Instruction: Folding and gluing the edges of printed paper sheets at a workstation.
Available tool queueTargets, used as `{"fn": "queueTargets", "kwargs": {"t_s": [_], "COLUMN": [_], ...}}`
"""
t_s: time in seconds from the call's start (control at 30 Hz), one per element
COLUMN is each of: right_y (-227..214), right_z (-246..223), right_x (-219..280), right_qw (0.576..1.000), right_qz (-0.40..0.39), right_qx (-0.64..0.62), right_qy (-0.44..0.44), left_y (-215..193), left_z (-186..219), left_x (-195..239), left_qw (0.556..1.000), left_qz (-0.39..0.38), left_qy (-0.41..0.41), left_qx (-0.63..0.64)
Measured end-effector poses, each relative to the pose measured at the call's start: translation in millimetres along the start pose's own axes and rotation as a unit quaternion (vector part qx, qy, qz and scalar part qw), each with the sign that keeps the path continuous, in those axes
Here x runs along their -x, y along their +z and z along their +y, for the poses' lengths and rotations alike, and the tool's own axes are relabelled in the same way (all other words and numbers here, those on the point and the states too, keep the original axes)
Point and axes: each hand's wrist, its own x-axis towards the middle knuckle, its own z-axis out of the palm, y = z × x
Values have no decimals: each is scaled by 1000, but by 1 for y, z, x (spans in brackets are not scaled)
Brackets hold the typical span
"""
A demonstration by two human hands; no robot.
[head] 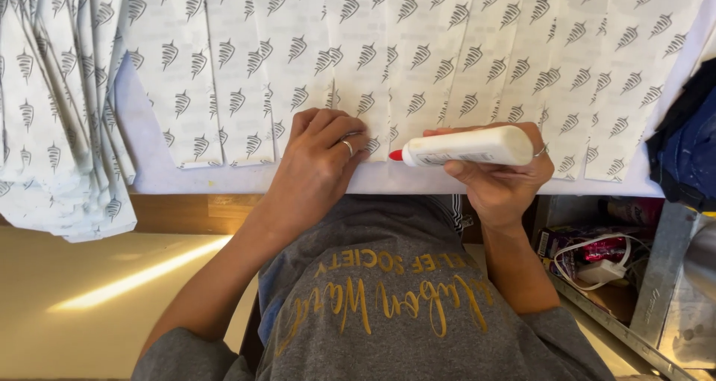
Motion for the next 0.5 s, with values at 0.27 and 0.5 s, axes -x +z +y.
{"fn": "queueTargets", "kwargs": {"t_s": [0.27, 0.5], "right_y": [29, 52], "right_z": [7, 7], "right_x": [0, -8], "right_qw": [998, 998], "right_qz": [-45, -60], "right_qx": [38, -10], "right_qy": [9, -3], "left_y": [-17, -15], "left_z": [2, -3], "left_x": [4, 7], "left_qw": [997, 993], "left_qz": [-62, -72], "left_qy": [-35, -57], "left_qx": [35, 70]}}
